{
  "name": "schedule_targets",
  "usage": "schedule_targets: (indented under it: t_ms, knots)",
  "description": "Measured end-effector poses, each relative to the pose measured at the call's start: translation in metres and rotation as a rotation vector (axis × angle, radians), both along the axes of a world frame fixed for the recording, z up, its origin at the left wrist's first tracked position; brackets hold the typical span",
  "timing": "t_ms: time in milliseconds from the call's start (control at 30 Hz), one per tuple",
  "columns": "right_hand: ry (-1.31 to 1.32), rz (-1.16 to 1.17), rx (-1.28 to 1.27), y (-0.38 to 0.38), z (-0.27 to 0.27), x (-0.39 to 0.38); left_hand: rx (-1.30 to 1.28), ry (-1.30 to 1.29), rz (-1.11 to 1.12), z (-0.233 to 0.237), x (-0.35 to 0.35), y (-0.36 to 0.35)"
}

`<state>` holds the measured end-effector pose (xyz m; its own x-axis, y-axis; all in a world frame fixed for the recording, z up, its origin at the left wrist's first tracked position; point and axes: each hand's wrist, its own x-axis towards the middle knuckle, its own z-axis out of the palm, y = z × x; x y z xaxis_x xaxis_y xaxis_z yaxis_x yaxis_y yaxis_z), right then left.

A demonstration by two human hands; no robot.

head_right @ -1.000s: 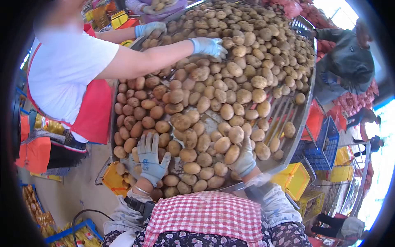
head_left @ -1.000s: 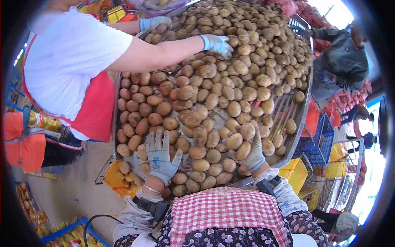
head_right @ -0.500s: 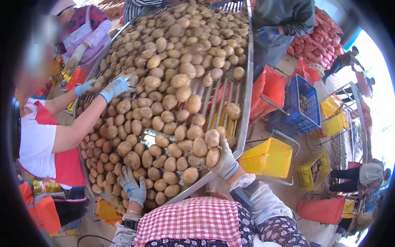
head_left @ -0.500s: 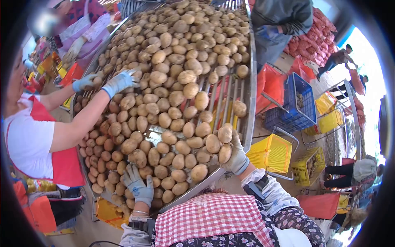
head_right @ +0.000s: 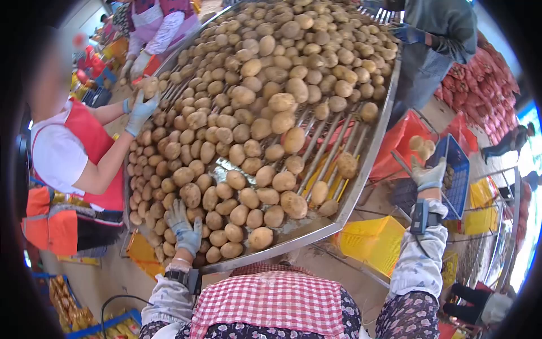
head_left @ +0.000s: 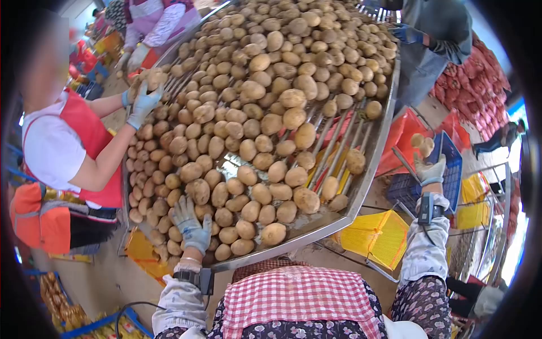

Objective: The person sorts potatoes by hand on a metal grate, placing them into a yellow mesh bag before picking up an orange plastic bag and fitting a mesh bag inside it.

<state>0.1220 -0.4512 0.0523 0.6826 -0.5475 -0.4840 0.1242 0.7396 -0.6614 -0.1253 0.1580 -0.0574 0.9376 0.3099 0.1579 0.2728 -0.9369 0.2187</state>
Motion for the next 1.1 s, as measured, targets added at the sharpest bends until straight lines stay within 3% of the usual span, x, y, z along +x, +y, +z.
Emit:
schedule_targets:
  t_ms: [100, 167, 233, 267, 300, 333, 367, 467, 533, 567, 633, 667, 700, 767, 833, 867, 900, 967, 1033, 1100]
  knots:
    - [-0.023, 0.18, -0.493, 0.025, -0.018, 0.01, -0.019, 0.002, 0.013, -0.001, 0.0, 0.003]
    - [-0.057, 0.421, -0.677, 0.113, -0.016, -0.018, -0.031, -0.001, 0.008, -0.003, 0.005, 0.008]
    - [-0.313, 0.692, -1.033, 0.189, -0.044, -0.057, 0.005, 0.052, 0.022, -0.003, 0.013, 0.019]
    - [-0.391, 0.777, -1.507, 0.21, -0.063, -0.073, 0.02, 0.078, 0.032, -0.004, 0.014, 0.024]
    - [-0.497, 0.927, -1.85, 0.239, -0.034, -0.092, 0.016, 0.081, 0.054, -0.001, 0.013, 0.026]
    - [-0.623, 0.981, -1.972, 0.265, -0.027, -0.102, 0.04, 0.076, 0.07, 0.006, 0.012, 0.027]
    - [-0.457, 1.039, -2.068, 0.276, -0.049, -0.117, 0.065, 0.072, 0.081, 0.009, 0.008, 0.03]
    - [-0.324, 1.201, -2.096, 0.294, -0.059, -0.133, 0.013, -0.051, 0.157, 0.011, -0.018, 0.029]
    - [-0.328, 1.267, -0.972, 0.293, -0.057, -0.133, -0.031, -0.092, 0.212, 0.013, -0.021, 0.021]
    - [-0.325, 1.273, -0.976, 0.289, -0.059, -0.131, -0.053, -0.108, 0.191, 0.011, -0.014, 0.014]
    - [-0.248, 0.964, -0.402, 0.278, -0.063, -0.125, -0.093, -0.14, 0.148, 0.012, 0.007, 0.0]
    - [-0.181, 0.942, -0.623, 0.275, -0.061, -0.124, -0.11, -0.158, 0.128, 0.013, 0.021, -0.005]
    - [-0.179, 0.948, -0.624, 0.274, -0.067, -0.122, -0.128, -0.173, 0.108, 0.013, 0.032, -0.009]
    - [-0.261, 0.991, -0.98, 0.276, -0.082, -0.116, -0.147, -0.186, 0.088, 0.021, 0.055, -0.01]
    - [-0.34, 1.009, -1.029, 0.3, -0.066, -0.121, -0.292, 0.032, 0.191, 0.041, 0.076, -0.005]
    - [-0.374, 1.108, -0.949, 0.308, -0.063, -0.121, -0.289, -0.203, 0.121, 0.028, 0.075, 0.003]
    - [-0.408, 1.207, -0.865, 0.319, -0.059, -0.12, -0.285, -0.209, 0.128, 0.031, 0.073, 0.001]
    - [-0.429, 1.305, -0.741, 0.353, -0.033, -0.126, -1.01, -0.538, 0.053, 0.043, 0.063, -0.016]
    - [-0.247, 1.504, -0.14, 0.381, -0.011, -0.133, -0.701, -0.403, -0.205, 0.076, 0.051, -0.045]
    - [-0.28, 1.544, -0.045, 0.399, -0.023, -0.135, -0.509, -0.421, -0.477, 0.069, 0.05, -0.074]
